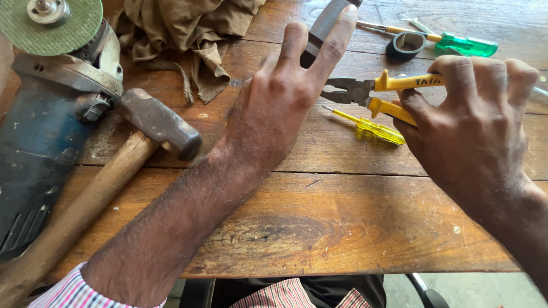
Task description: The person uses a yellow screwdriver and pliers to adjust and trim copper windings on a stator held in a bench vise. They repeatedly probe the slots, trim protruding wire ends, and reposition the component to access different areas.
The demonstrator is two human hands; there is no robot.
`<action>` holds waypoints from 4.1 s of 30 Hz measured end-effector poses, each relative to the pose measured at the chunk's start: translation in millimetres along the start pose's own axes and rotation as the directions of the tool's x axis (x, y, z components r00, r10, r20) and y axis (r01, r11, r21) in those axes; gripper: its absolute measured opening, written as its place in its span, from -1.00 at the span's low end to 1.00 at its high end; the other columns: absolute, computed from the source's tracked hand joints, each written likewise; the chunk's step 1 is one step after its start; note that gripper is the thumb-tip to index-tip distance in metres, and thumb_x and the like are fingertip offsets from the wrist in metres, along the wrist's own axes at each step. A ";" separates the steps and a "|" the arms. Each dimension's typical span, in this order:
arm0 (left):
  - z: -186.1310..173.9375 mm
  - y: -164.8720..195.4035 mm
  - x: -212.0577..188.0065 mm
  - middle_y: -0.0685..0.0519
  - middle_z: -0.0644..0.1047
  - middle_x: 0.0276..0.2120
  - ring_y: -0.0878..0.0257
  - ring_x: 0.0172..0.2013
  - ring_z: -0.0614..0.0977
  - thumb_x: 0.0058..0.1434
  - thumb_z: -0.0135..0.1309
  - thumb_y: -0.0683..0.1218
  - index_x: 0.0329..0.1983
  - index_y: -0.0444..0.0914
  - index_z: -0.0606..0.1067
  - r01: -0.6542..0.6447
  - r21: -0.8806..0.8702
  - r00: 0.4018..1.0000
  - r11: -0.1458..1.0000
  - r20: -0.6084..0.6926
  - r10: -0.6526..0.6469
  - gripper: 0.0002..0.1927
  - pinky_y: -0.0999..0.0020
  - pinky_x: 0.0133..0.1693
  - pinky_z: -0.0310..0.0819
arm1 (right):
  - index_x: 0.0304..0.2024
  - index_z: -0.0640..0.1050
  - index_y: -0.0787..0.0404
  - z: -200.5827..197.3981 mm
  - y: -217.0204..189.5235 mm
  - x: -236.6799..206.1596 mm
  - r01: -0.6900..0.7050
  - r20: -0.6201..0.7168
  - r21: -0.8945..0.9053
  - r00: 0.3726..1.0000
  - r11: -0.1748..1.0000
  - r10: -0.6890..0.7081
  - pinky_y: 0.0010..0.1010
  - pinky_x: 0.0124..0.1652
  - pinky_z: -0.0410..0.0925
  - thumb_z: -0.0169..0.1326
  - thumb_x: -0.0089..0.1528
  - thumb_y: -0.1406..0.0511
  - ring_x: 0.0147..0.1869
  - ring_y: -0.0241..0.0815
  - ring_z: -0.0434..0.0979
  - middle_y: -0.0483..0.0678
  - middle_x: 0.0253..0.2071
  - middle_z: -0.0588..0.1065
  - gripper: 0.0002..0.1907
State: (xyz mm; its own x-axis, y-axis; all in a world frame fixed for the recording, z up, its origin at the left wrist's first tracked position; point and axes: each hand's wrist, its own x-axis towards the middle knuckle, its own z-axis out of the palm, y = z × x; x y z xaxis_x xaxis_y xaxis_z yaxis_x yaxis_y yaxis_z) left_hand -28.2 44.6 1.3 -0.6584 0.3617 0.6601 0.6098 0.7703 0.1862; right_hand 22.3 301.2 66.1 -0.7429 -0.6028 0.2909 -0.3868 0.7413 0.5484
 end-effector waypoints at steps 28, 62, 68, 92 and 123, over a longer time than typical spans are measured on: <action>-5.0 -3.9 -0.4 -0.22 0.31 0.16 0.00 -0.13 0.72 0.28 0.09 -0.49 0.56 -0.12 0.06 -0.028 -0.004 0.999 1.000 0.033 0.028 -0.12 0.31 -0.13 0.76 | -0.36 0.71 0.08 -0.9 5.1 29.3 -0.087 0.195 0.141 0.979 0.986 0.058 -0.31 -0.42 0.40 0.29 0.22 -0.09 -0.49 -0.17 0.55 -0.07 -0.26 0.63 -0.59; -34.6 -41.9 15.4 -0.12 0.37 0.20 -0.10 -0.04 0.68 0.10 0.37 -0.29 0.47 0.05 0.10 -0.090 -0.344 0.993 0.935 0.039 0.110 -0.02 0.18 -0.04 0.70 | -0.40 0.59 0.43 14.2 11.2 63.3 -0.963 0.914 0.266 0.263 -0.032 -0.308 -0.20 -0.59 0.42 0.10 0.34 -0.06 -0.55 0.03 0.62 0.24 -0.55 0.61 -0.38; -30.0 -43.3 12.8 -0.09 0.36 0.27 -0.10 0.07 0.67 0.18 0.36 -0.28 0.50 0.07 0.09 -0.102 -0.287 0.990 0.953 0.066 0.126 -0.04 0.20 0.08 0.71 | -0.37 0.59 0.40 19.1 7.1 43.1 -0.929 0.856 0.216 0.328 -0.301 -0.399 -0.29 -0.63 0.41 0.01 0.29 0.00 -0.55 -0.06 0.62 0.17 -0.50 0.60 -0.46; -13.1 -45.4 12.2 -0.13 0.35 0.20 -0.08 0.07 0.67 0.18 0.33 -0.31 0.59 0.10 0.03 -0.114 -0.200 0.991 0.973 0.051 0.126 0.05 0.28 0.01 0.74 | 0.10 0.57 0.09 -8.3 -25.5 21.8 -0.174 0.220 0.458 0.972 0.872 0.079 0.12 0.09 0.35 0.12 0.28 0.08 0.15 0.20 0.45 0.19 0.14 0.43 -0.60; -13.1 -43.3 12.8 -0.12 0.35 0.16 -0.11 0.18 0.58 0.17 0.29 -0.33 0.57 0.07 0.05 -0.120 -0.217 0.992 0.969 0.020 0.127 0.02 0.23 0.09 0.71 | -0.01 0.65 0.12 -0.7 -24.4 16.6 -0.144 0.190 0.374 0.979 0.916 0.076 0.08 0.01 0.42 0.22 0.21 0.12 0.10 0.16 0.49 0.23 0.05 0.47 -0.64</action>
State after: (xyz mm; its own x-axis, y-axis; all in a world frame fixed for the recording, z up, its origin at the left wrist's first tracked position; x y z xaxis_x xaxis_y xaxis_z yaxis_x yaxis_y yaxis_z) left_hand -57.2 9.1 11.2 -0.5839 0.4673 0.6639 0.7657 0.5886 0.2592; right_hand 19.8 272.8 58.1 -0.8605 -0.4778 0.1769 -0.4522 0.8761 0.1671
